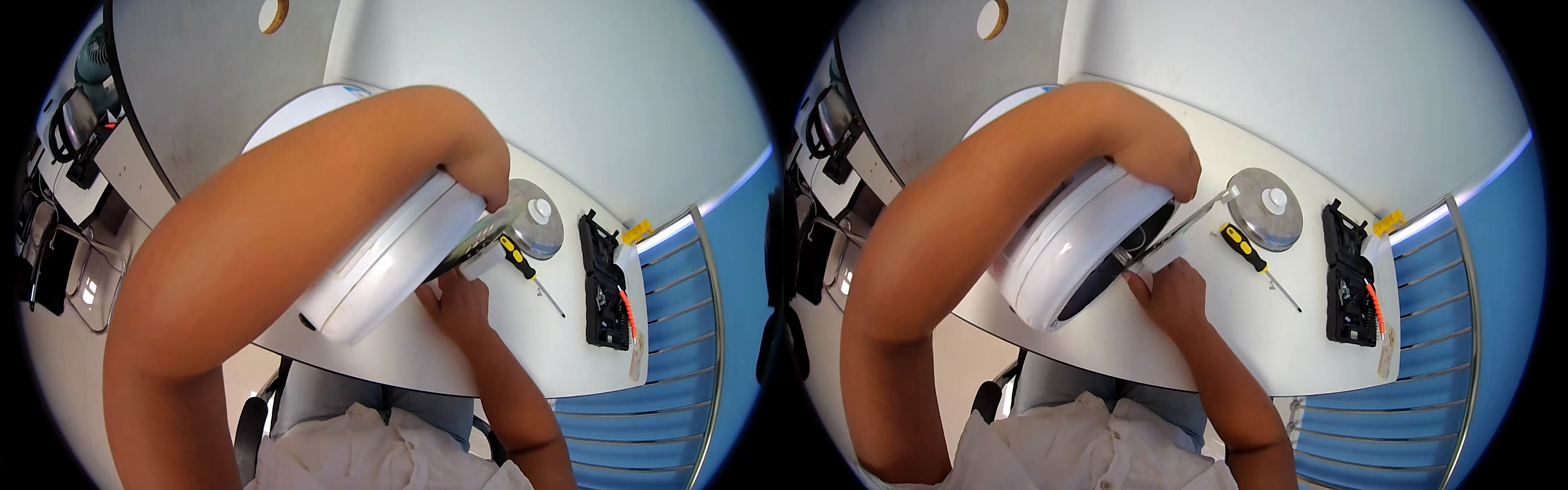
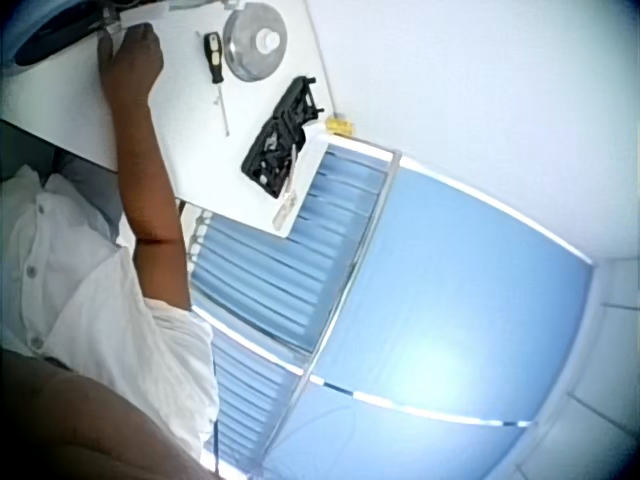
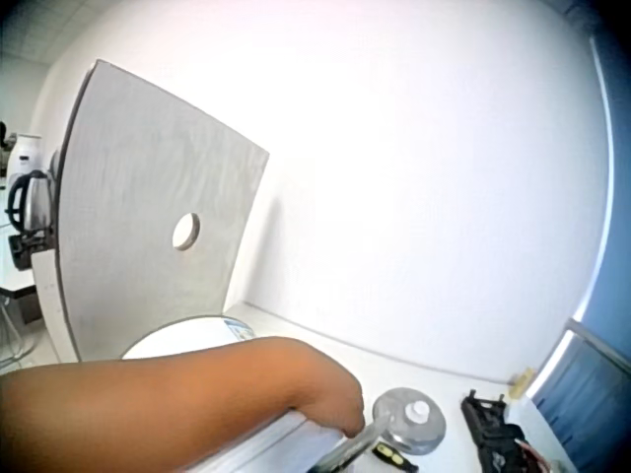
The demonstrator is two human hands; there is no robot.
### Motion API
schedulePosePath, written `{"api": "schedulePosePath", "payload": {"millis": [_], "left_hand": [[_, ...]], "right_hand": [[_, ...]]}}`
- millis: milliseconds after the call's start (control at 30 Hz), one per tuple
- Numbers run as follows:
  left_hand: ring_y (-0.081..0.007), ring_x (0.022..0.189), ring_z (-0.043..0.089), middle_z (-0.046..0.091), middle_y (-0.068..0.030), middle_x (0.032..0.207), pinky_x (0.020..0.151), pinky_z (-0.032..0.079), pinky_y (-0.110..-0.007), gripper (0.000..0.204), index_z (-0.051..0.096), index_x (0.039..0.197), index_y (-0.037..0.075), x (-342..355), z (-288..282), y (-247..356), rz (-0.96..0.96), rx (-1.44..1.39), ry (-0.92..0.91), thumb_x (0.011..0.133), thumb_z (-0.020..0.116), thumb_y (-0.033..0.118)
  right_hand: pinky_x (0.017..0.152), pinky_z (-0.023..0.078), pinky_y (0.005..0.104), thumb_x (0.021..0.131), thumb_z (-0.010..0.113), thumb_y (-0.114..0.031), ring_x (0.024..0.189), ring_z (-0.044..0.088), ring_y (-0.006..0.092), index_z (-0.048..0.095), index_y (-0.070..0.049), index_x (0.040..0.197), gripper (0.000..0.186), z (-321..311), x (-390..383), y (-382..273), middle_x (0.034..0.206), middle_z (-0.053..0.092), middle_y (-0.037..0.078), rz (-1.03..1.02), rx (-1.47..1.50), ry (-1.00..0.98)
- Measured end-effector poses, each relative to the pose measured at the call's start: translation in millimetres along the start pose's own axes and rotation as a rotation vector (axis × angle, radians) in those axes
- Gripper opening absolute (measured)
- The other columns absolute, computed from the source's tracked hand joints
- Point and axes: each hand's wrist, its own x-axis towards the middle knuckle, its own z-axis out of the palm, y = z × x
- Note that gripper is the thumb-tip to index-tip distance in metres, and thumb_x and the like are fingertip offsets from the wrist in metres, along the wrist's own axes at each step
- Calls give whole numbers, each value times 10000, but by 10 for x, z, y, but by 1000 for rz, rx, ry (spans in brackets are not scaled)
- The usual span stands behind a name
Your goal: The person disassembles a white cylindrical appliance on a table, removes a metal disc, and uses a screwdriver to adjust internal components. The person then reassembles the appliance by placing the disc back and closing the casing.
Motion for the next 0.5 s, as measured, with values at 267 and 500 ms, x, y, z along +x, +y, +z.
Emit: {"api": "schedulePosePath", "payload": {"millis": [267, 500], "left_hand": [[-252, 987, 577, 633, -115, 1095, 851, 437, -378, 412, 671, 1079, 127, 39, -54, 64, 2, 25, -1, 796, 531, 393], [-246, 950, 594, 638, -85, 1095, 814, 456, -361, 379, 659, 1096, 176, -203, 55, 26, -25, -36, 53, 786, 525, 349]], "right_hand": [[566, 471, 422, 883, 535, -383, 661, 594, 315, 606, -55, 887, 335, 201, -4, 127, 716, 591, 126, -88, -118, 131], [544, 462, 418, 914, 490, -318, 649, 588, 321, 557, -57, 776, 303, 202, 20, 45, 721, 594, 122, -42, -29, 176]]}}
